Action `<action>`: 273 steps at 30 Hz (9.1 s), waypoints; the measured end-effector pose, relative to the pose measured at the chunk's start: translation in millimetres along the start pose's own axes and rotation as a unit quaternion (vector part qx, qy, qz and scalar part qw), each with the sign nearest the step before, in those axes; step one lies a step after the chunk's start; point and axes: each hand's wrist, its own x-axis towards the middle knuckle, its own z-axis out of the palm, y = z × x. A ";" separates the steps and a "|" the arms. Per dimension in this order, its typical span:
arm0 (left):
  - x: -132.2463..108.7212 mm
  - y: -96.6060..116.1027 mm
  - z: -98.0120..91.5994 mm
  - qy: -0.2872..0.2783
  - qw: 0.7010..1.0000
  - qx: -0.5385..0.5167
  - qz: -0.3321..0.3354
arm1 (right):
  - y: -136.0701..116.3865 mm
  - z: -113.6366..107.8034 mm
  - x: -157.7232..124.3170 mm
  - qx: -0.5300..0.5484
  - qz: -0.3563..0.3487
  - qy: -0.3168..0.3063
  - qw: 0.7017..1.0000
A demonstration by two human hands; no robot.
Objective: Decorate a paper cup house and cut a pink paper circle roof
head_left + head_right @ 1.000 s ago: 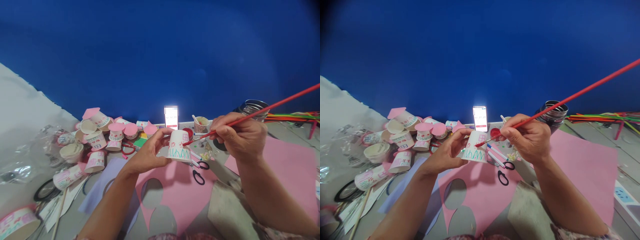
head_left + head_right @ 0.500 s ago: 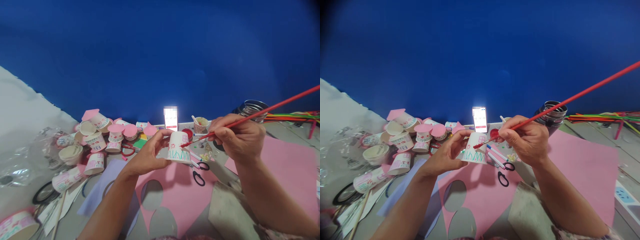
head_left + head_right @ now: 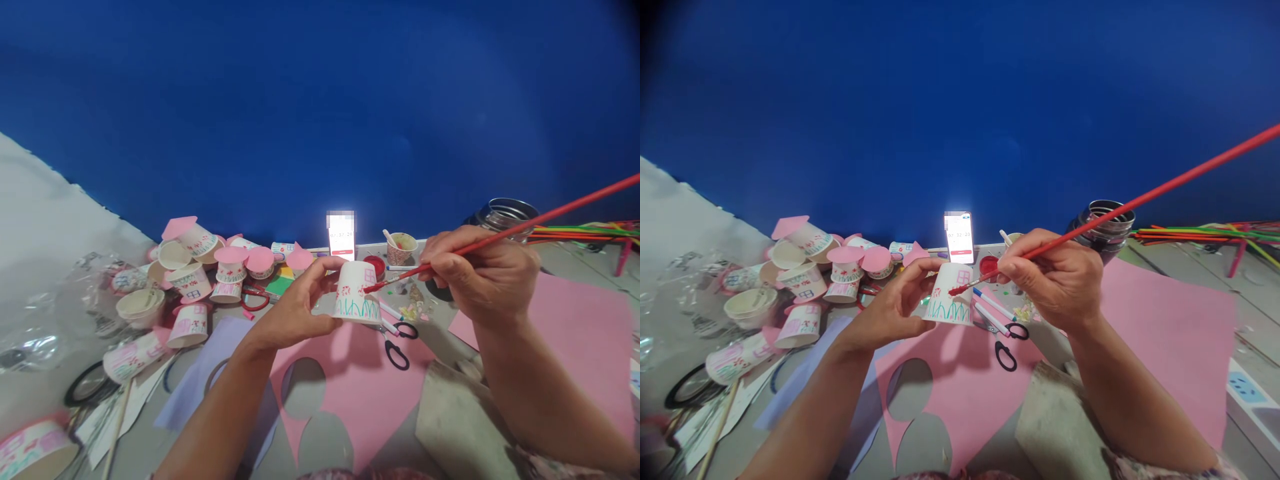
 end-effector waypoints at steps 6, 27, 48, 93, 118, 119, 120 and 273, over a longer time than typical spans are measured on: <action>0.3 -1.1 -0.9 -0.003 1.000 -0.001 0.005 | -1.3 1.0 0.3 -0.017 -0.005 -0.018 1.000; 0.9 -3.3 -2.5 0.001 1.000 -0.007 0.002 | 1.3 -2.7 0.8 -0.013 -0.014 -0.031 0.999; 1.0 0.4 0.1 -0.005 1.000 -0.006 0.009 | 2.2 -4.6 1.9 -0.018 0.000 -0.004 1.000; -1.9 13.9 -0.3 0.144 0.963 0.224 0.040 | 13.5 -1.1 1.9 -0.039 0.028 -0.187 0.981; 0.4 14.8 -3.2 0.109 0.961 0.255 -0.016 | 6.3 5.7 -5.1 0.096 0.036 -0.150 0.983; 0.5 14.5 -3.2 0.109 0.961 0.253 -0.016 | 6.2 5.2 -5.1 0.093 0.036 -0.155 0.983; 0.7 14.4 -3.2 0.109 0.962 0.251 -0.017 | 6.0 4.8 -5.1 0.092 0.036 -0.158 0.982; 2.3 6.4 0.1 0.079 0.976 0.205 -0.008 | -0.6 12.9 -6.0 0.000 0.064 -0.035 0.997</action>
